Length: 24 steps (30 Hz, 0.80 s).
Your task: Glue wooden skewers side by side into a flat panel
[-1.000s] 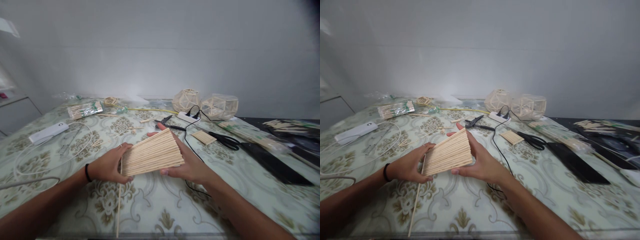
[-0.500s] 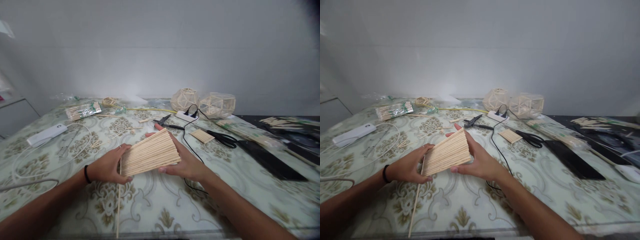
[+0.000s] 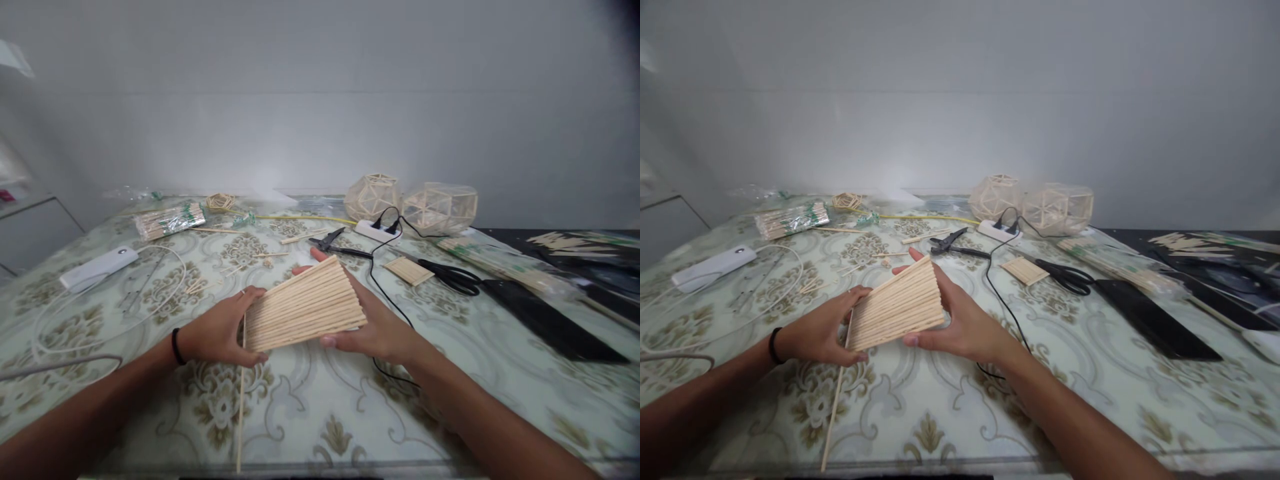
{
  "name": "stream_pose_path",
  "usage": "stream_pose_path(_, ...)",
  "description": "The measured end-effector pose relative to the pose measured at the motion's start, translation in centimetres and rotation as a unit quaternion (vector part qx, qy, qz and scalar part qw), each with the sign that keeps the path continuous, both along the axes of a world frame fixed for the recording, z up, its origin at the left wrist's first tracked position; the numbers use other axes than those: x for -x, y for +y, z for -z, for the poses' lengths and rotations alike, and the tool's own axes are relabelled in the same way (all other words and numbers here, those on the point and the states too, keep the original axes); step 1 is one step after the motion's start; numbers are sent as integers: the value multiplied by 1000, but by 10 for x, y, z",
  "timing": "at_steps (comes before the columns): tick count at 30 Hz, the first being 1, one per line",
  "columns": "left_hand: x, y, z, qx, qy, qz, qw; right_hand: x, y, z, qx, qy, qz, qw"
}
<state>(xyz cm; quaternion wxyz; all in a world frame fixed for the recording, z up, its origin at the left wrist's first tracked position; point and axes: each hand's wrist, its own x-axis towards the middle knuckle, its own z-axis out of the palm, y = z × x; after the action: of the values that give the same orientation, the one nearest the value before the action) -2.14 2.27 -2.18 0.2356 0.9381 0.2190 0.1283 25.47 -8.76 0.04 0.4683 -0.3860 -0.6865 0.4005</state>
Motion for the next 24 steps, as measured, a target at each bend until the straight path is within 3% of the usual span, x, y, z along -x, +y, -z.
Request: stream_pose_path(24,-1,1,2,5,-6,6,1000,0,-2,0,9,-2,5,1000)
